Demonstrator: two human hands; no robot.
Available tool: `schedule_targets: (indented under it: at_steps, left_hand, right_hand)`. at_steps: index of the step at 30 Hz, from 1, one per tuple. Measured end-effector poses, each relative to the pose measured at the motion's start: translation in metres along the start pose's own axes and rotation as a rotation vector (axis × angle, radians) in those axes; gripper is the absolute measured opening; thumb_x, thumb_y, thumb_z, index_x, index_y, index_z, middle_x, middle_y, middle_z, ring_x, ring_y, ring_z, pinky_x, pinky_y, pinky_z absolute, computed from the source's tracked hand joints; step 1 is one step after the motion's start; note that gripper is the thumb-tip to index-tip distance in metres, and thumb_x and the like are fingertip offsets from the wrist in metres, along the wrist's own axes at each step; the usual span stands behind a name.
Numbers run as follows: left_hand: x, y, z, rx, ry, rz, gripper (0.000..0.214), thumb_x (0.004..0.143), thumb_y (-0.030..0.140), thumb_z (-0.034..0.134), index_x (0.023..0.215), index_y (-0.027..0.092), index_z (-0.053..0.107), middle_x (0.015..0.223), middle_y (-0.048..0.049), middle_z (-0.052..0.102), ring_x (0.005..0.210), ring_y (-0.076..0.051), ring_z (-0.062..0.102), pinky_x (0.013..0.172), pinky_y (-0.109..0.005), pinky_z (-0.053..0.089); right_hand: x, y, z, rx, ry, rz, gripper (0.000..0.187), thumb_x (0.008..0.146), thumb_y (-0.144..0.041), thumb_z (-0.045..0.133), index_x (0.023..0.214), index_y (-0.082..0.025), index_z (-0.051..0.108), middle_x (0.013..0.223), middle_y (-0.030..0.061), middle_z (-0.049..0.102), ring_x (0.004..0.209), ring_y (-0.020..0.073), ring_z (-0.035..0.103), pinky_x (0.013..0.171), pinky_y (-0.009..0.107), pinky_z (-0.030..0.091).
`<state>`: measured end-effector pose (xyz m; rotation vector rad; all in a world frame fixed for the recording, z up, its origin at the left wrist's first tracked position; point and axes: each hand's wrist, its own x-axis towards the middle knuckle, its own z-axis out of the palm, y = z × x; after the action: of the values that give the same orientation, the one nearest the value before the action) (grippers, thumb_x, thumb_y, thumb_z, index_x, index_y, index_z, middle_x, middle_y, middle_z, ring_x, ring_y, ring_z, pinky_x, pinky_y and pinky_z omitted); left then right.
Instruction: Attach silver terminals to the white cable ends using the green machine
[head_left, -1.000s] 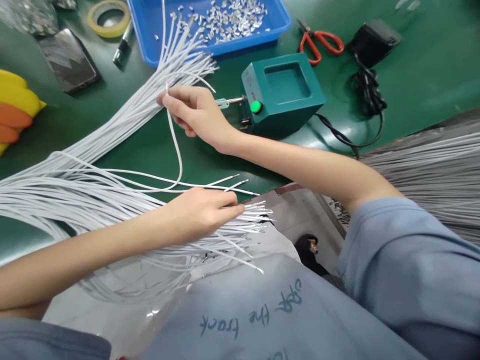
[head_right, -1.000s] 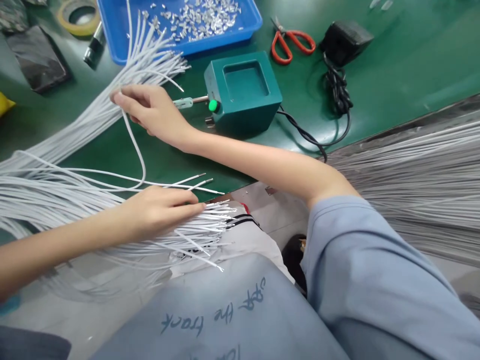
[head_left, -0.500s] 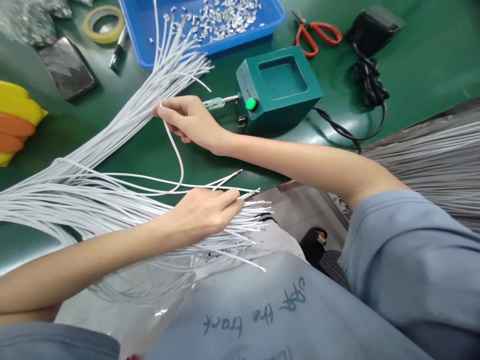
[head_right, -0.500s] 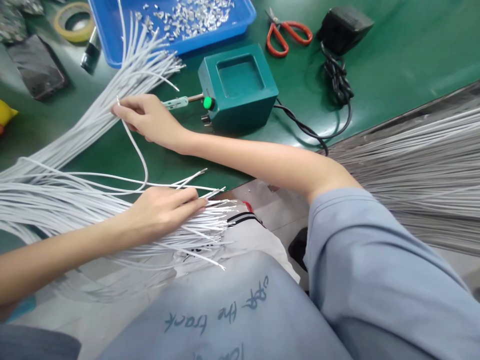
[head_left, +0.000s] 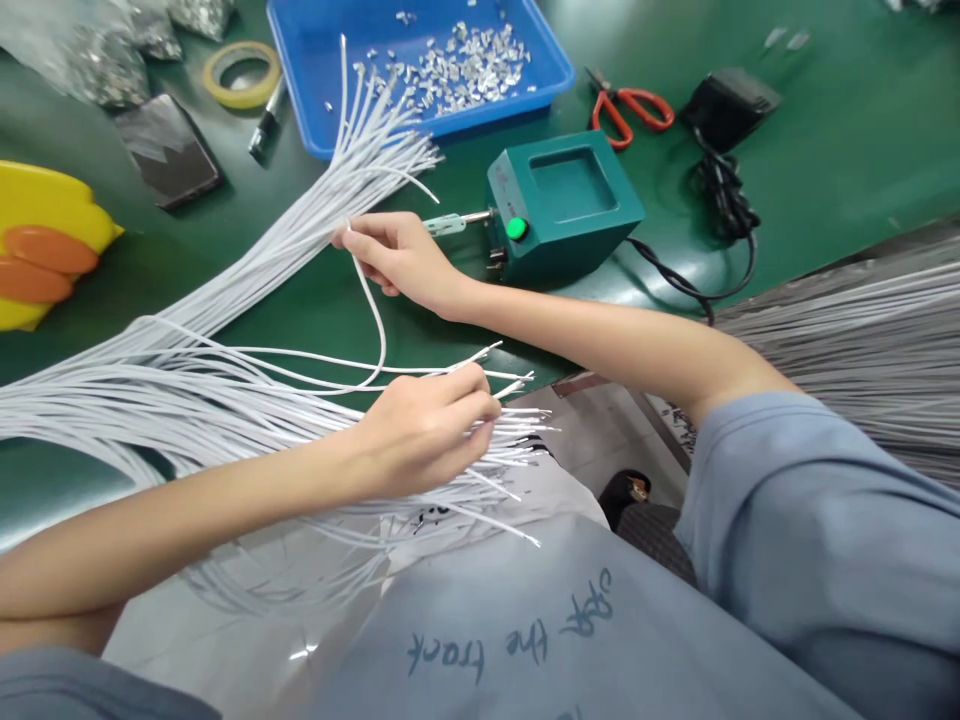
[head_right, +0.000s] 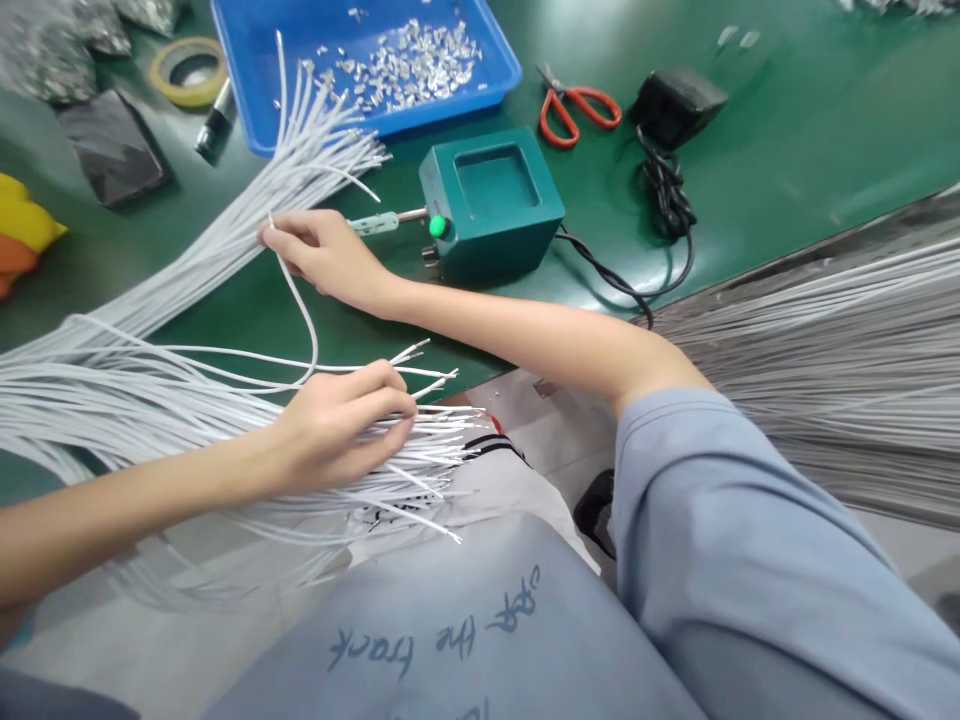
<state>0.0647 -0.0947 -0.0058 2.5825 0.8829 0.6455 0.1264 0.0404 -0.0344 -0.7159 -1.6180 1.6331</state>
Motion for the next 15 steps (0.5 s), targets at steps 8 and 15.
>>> schedule_targets:
  at_steps: [8, 15]
  left_hand:
    - [0.013, -0.010, -0.033, -0.733, 0.027, -0.320, 0.005, 0.081, 0.013, 0.060, 0.077, 0.013, 0.057, 0.072, -0.0013, 0.058, 0.054, -0.005, 0.044, 0.048, -0.019, 0.037]
    - [0.021, -0.038, -0.030, -1.187, 0.275, -0.535, 0.019, 0.080, 0.027, 0.071, 0.084, 0.009, 0.070, 0.065, -0.0031, 0.064, 0.044, -0.007, 0.053, 0.042, -0.019, 0.042]
  right_hand:
    - [0.001, 0.001, -0.011, -0.316, -0.092, -0.097, 0.034, 0.092, -0.028, 0.049, 0.059, -0.017, 0.049, 0.054, -0.0045, 0.047, 0.053, 0.0073, 0.040, 0.054, 0.024, 0.034]
    - [-0.001, -0.010, -0.022, -0.757, -0.042, -0.092, 0.035, 0.086, -0.037, 0.051, 0.058, -0.016, 0.056, 0.056, -0.0037, 0.051, 0.057, 0.0074, 0.042, 0.060, 0.027, 0.035]
